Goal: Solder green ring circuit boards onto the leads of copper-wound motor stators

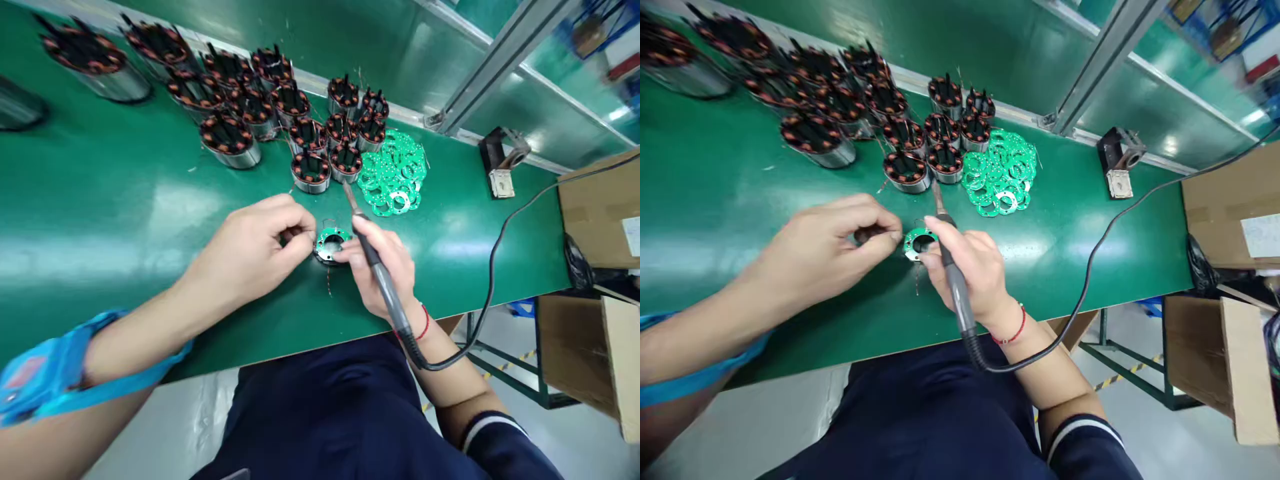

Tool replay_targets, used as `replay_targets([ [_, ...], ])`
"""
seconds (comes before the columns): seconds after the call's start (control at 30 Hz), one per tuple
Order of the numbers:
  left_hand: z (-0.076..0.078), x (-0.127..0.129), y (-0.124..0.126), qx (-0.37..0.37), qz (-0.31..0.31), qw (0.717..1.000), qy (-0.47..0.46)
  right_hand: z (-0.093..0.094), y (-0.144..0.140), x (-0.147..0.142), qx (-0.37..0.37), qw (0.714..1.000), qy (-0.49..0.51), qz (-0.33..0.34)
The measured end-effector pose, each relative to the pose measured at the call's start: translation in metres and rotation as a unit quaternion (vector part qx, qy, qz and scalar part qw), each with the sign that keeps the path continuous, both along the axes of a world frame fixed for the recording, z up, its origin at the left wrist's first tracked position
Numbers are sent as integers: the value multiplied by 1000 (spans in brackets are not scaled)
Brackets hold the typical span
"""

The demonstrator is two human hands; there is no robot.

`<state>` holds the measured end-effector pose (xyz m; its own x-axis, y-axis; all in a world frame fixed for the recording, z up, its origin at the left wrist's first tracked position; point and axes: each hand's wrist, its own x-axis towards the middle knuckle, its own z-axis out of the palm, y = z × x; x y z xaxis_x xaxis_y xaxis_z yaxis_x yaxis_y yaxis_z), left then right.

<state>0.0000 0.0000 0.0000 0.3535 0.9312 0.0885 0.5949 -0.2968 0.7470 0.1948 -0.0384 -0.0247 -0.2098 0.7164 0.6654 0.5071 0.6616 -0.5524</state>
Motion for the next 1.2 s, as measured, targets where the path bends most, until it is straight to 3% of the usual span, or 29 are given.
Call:
replay_targets([
  [0.23, -4, 3, -1, 22, 11, 999, 20, -1, -7, 8, 28, 994, 99, -48],
  [0.43, -4, 3, -2, 46, 10, 998, 35, 7, -5, 4, 48, 993, 104, -25],
  [0.6, -7, 4, -4, 71, 8, 996, 54, 1, -6, 6, 62, 993, 93, -39],
  [0.67, -8, 4, -4, 82, 7, 995, 61, -3, -6, 7, 37, 996, 69, -49],
  [0.77, -9, 5, -5, 100, 7, 992, 72, -8, -3, 7, -58, 997, 4, -45],
  [0.87, -8, 7, -5, 108, 8, 991, 78, -6, 1, 7, -127, 988, -82, 30],
  [0.93, -6, 7, -4, 96, 12, 992, 77, -5, 3, 6, -144, 978, -129, 80],
  [1.0, -6, 7, -4, 55, 18, 996, 66, -5, 4, 7, -147, 975, -143, 86],
  [1.13, -10, 3, -2, -85, 4, 996, 33, -11, 7, 12, -123, 984, -129, 12],
  [1.2, -12, 1, 0, -108, -34, 993, 31, -13, 8, 16, -114, 986, -118, -11],
])
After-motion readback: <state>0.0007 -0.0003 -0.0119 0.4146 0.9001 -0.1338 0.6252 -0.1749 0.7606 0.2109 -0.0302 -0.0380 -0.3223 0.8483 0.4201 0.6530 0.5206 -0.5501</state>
